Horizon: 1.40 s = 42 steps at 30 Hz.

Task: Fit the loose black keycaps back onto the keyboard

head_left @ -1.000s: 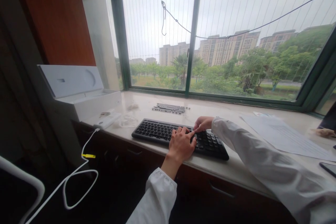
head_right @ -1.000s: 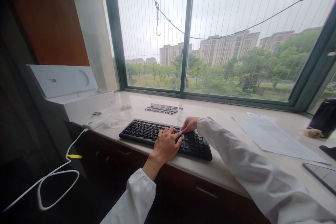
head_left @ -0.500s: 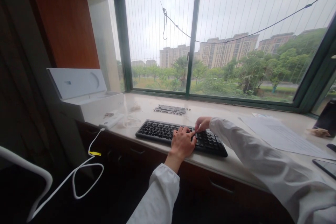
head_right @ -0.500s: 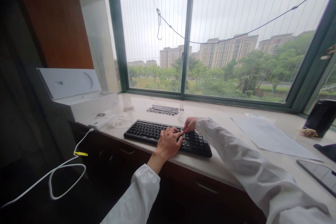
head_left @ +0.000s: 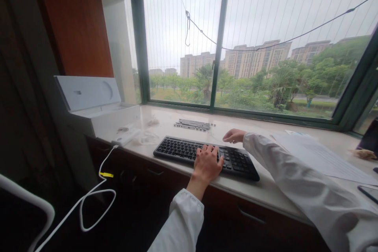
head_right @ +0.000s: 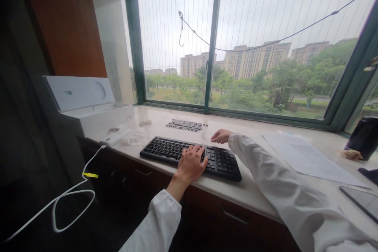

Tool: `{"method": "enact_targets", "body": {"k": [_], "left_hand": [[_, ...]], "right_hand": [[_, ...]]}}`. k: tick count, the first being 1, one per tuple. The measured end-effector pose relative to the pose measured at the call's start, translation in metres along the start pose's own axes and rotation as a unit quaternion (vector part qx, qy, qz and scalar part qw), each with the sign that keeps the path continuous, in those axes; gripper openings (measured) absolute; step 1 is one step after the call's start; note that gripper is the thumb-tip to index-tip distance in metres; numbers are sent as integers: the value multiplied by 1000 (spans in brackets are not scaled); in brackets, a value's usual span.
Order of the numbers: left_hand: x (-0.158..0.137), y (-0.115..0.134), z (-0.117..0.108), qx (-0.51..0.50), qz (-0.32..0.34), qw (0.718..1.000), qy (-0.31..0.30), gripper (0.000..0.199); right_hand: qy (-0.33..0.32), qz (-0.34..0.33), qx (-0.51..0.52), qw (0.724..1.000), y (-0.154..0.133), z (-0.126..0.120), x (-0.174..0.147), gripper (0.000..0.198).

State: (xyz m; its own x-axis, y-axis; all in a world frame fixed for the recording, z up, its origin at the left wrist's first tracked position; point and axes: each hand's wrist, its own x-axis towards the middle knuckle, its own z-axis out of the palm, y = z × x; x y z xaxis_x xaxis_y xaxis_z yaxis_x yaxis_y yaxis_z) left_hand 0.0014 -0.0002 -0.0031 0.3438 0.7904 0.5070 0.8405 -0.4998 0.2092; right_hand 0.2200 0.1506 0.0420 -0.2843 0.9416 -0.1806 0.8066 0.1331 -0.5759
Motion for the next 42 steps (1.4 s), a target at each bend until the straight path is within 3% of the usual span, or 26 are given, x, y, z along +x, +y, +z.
{"method": "enact_targets", "body": {"k": [6,20,32,42], "left_hand": [[0,1,0,-20,-10,1000,17,45],[0,5,1,-35,-101,992,60,41],[1,7,1,-44,-109,992,54,43],[2,5,0,-13,-106,994,23,45]], "right_hand": [[120,66,-119,983,11,-20,53,29],[193,69,-237,950,44,-9,164,31],[199,60,-230,951,48,-7,184,27],[214,75,-207,952,33,-15,166,28]]}}
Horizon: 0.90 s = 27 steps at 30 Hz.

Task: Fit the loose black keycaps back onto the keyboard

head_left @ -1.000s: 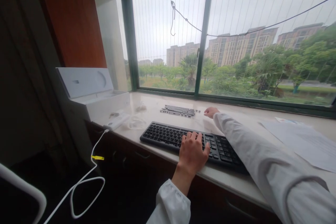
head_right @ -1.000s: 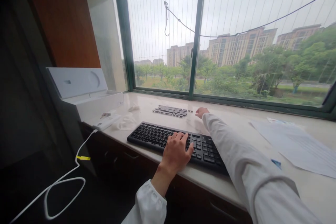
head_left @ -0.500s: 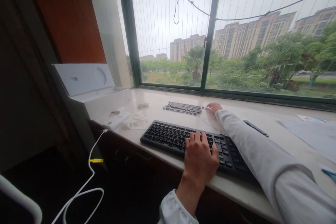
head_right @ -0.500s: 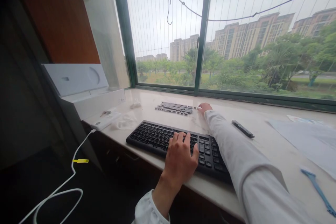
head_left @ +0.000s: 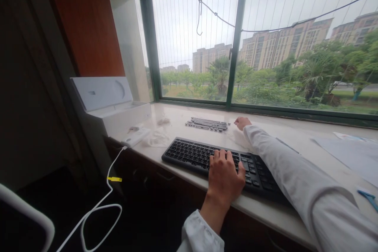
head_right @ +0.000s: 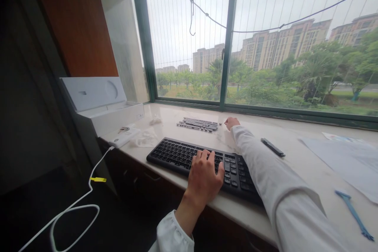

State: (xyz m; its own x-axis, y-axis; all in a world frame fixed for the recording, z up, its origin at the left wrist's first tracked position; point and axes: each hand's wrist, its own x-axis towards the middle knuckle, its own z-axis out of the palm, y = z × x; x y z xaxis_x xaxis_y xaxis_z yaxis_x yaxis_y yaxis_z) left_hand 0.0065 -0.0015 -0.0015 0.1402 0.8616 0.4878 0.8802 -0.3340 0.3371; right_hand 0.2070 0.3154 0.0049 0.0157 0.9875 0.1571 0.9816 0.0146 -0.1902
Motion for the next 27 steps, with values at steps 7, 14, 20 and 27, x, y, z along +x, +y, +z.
{"method": "enact_targets", "body": {"k": [7,14,20,27], "left_hand": [[-1,0,-1,2,11,1000,10,43],[-1,-2,0,-1,33,999,21,40],[-1,-1,-3,-1,46,999,10,42],[-2,0,-5,17,49,999,1,41]], "right_hand": [[25,-57,54,997,8,-40,-49,22],[-19,-126,123,984,25,-65,-136,27],[-114,-190,189,957,19,-72,-181,41],[-157,-251,202,934,5,-69,-191,55]]}}
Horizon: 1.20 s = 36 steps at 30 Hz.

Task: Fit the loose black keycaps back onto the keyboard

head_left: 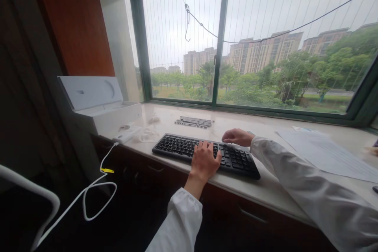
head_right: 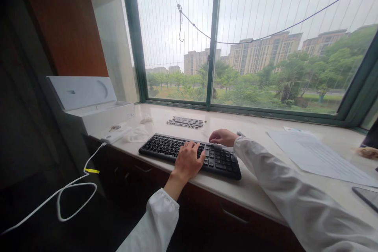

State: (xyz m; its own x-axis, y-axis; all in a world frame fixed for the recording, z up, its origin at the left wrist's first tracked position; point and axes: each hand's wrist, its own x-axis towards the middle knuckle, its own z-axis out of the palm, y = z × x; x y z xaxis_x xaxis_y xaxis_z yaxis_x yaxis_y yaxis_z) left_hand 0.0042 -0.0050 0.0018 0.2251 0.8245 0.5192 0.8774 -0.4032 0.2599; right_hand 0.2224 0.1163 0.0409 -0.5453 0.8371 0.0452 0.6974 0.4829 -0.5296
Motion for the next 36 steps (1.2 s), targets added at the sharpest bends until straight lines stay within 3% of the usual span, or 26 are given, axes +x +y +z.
{"method": "enact_targets", "body": {"k": [13,21,36], "left_hand": [[1,0,4,1,-2,1000,9,43],[2,-1,6,1,1,1000,16,42],[0,-2,6,2,10,1000,22,41]], "right_hand": [[-76,26,15,997,-9,-5,-3,57],[-56,28,-102,993,-16,-4,-4,35],[-84,34,-89,992,-15,0,-3,43]]}}
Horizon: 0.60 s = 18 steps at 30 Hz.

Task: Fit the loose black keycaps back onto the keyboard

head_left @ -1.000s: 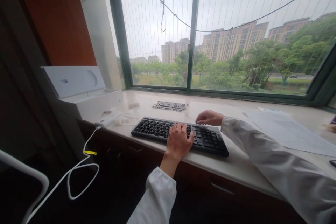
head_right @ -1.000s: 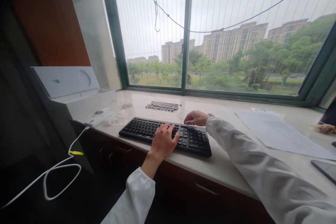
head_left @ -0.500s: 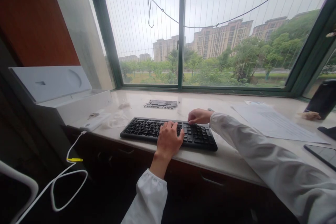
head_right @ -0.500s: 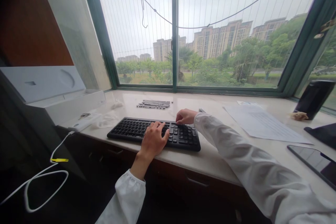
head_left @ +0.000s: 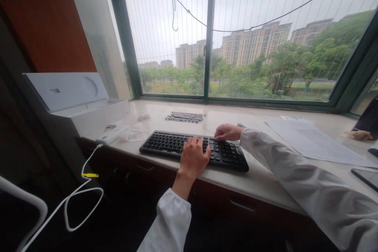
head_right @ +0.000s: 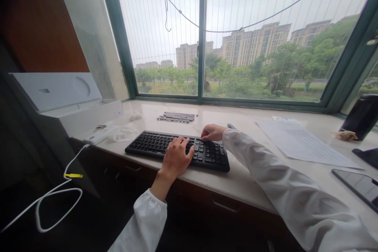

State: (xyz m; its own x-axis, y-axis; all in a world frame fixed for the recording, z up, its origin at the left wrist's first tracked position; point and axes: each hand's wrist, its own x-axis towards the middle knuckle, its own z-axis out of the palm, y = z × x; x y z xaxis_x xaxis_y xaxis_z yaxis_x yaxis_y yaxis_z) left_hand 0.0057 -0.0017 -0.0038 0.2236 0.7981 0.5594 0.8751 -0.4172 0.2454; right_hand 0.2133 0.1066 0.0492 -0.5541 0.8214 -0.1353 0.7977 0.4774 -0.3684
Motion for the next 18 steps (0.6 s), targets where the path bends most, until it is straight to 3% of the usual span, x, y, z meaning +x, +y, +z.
{"method": "enact_targets", "body": {"k": [7,14,18], "left_hand": [[1,-1,1,-5,1,1000,5,39],[0,-1,0,-3,2,1000,3,39],[0,0,0,-4,11,1000,0,39]], "right_hand": [[-7,-2,-18,1000,-4,-1,-1,45],[53,18,-39,998,-5,-1,-2,31],[62,18,-25,998,0,-1,-2,34]]}}
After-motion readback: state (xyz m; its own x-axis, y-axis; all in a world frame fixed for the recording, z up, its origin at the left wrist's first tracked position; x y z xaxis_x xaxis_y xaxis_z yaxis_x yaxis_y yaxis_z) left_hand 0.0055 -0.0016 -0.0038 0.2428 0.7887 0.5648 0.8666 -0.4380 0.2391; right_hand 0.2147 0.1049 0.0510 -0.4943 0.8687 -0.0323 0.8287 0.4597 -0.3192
